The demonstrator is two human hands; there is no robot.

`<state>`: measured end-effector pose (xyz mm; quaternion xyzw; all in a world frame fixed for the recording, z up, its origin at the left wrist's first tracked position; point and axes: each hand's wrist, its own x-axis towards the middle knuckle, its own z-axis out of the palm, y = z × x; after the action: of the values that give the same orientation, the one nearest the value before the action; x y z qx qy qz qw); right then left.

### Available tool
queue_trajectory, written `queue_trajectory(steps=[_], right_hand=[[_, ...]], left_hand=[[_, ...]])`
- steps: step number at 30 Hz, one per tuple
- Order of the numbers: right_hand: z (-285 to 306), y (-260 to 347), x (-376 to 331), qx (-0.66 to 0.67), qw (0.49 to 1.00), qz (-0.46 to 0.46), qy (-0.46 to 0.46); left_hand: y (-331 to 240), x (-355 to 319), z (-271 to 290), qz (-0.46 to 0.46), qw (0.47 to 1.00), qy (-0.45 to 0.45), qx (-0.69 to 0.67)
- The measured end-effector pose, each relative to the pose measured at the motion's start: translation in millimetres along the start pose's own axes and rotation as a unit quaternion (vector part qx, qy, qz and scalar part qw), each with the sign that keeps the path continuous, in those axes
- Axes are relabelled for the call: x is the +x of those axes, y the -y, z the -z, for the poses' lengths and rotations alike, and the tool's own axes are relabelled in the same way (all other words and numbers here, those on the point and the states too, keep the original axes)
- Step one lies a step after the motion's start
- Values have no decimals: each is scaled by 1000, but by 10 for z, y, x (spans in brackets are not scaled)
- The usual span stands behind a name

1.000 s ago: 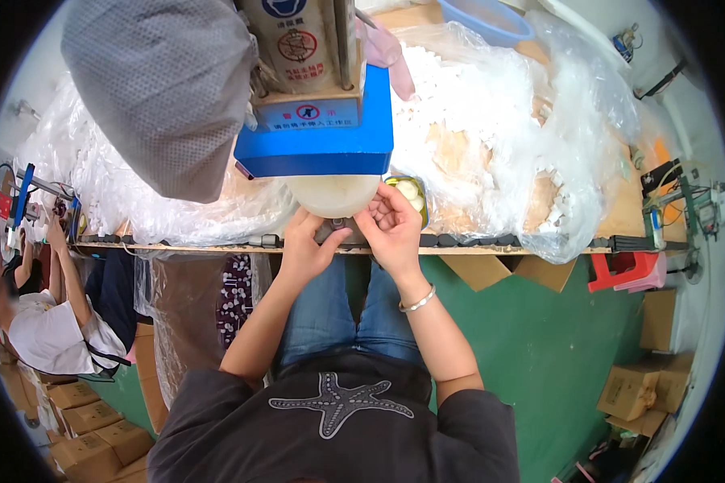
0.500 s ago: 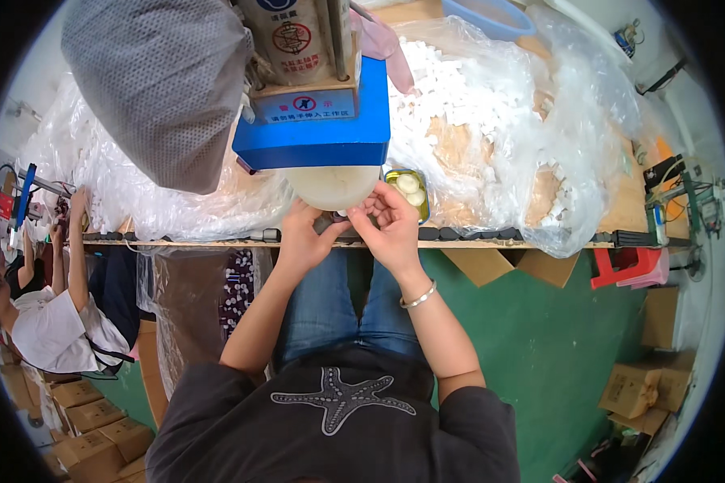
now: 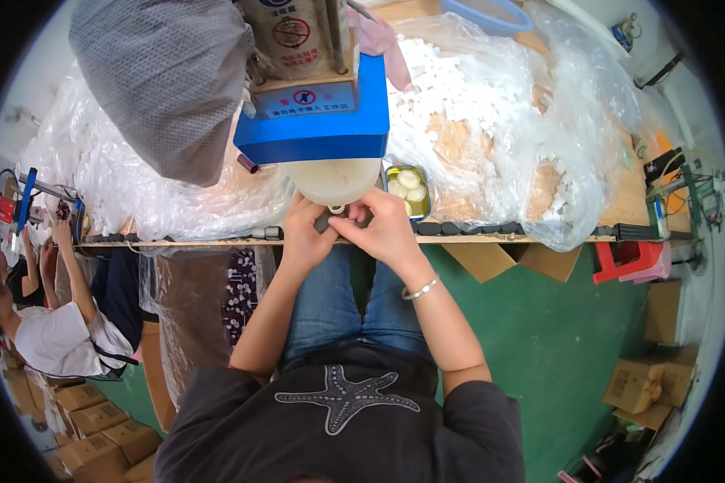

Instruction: The recorder is assembling and sorting small plastic components at an industrial workbench.

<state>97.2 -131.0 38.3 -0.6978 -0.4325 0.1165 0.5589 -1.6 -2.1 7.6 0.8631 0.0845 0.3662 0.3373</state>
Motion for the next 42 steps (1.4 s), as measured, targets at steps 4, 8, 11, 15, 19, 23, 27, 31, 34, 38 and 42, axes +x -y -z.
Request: queue_trajectory(steps=[4, 8, 11, 15, 19, 23, 27, 31, 34, 38, 42], right_hand=[[294, -143, -331, 74, 994, -7, -85], [878, -397, -262, -13, 966, -58, -252], [1114, -697, 306, -145, 972, -3, -187], [1273, -1128, 846, -292, 953, 57, -63], [1241, -1201, 989, -367, 928, 66, 18], [1206, -1041, 962, -350, 936, -12, -38], [1367, -1297, 1060, -367, 916, -7, -162], [1199, -1412, 1308, -484, 859, -43, -158], [1222, -1413, 1436, -545, 823, -107, -118], [1571, -1464, 1398, -490, 861, -101, -96], [1485, -1171, 1168, -274, 942, -76, -176]], left_hand=[[-57, -216, 227, -10, 999, -39, -25], [12, -494, 421, 36, 995, -62, -75], [61, -513, 336, 68, 990, -65, -104], [-95, -272, 131, 66, 994, -33, -79], [-118, -60, -46, 19, 999, -4, -38], [-43, -75, -25, 36, 993, -8, -113], [-190, 24, 0, 120, 915, -61, -380], [-256, -297, 439, 193, 928, 2, -318], [-138, -574, 1005, 190, 967, 79, -148], [-48, -859, 1767, 306, 916, 243, 88], [598, -1445, 2051, 291, 890, 242, 255]])
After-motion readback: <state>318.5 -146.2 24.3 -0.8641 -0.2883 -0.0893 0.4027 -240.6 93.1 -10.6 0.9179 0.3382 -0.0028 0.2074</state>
